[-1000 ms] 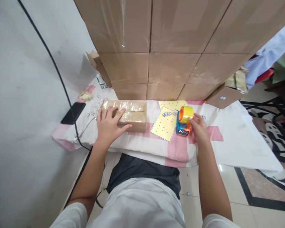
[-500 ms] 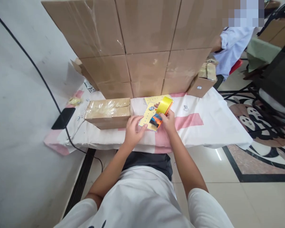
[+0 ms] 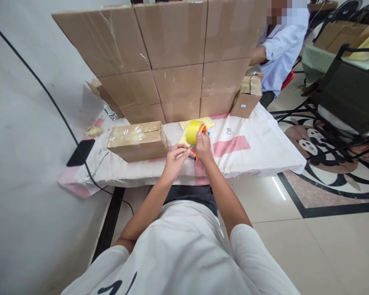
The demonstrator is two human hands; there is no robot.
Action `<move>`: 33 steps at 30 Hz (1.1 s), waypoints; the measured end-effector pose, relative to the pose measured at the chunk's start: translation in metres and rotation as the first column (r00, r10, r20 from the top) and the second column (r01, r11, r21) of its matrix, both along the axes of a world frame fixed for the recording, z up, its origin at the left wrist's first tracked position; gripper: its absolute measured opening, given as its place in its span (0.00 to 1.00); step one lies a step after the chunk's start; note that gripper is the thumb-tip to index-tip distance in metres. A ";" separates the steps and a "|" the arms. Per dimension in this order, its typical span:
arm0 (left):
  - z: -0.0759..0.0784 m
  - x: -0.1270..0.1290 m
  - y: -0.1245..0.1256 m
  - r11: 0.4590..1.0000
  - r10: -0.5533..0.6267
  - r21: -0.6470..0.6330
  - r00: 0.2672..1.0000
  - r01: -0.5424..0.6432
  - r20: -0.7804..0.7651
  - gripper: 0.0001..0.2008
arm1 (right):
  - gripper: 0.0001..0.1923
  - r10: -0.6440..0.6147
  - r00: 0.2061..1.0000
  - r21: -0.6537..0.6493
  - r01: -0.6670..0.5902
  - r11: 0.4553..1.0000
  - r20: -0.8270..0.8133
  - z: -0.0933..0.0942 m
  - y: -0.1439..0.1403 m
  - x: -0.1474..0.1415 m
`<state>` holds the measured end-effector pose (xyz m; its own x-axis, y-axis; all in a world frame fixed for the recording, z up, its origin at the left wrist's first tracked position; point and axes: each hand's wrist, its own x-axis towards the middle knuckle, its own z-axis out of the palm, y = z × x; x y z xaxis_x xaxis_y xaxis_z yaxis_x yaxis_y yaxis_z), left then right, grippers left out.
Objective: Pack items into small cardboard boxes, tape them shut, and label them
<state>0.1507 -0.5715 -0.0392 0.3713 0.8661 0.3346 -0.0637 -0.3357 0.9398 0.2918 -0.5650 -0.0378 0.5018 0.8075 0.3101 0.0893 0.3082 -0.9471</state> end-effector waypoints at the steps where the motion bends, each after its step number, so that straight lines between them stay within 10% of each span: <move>1: 0.005 -0.001 -0.002 1.000 -0.021 0.004 1.000 0.021 -0.008 0.13 | 0.33 -0.026 1.000 0.021 0.026 0.999 -0.008 0.002 0.000 0.000; 13: 0.002 -0.015 -0.028 0.881 -0.237 -0.415 0.971 0.227 0.028 0.19 | 0.34 -0.081 0.945 0.002 0.086 0.996 -0.316 0.049 0.046 0.044; 27: -0.002 -0.027 -0.024 0.864 -0.268 -0.439 0.963 0.248 0.017 0.21 | 0.28 -0.174 0.985 0.095 0.172 0.981 0.017 0.056 0.024 0.037; 33: -0.010 -0.025 -0.018 0.909 -0.264 -0.335 0.965 0.246 -0.006 0.20 | 0.26 -0.064 0.967 0.001 0.066 0.998 -0.247 0.066 0.033 0.031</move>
<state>0.1260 -0.5892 -0.0491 0.6031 0.7974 0.0223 -0.0557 0.0141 0.9983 0.3232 -0.5320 0.0286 0.6151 0.7683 0.1771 -0.1270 0.3182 -0.9395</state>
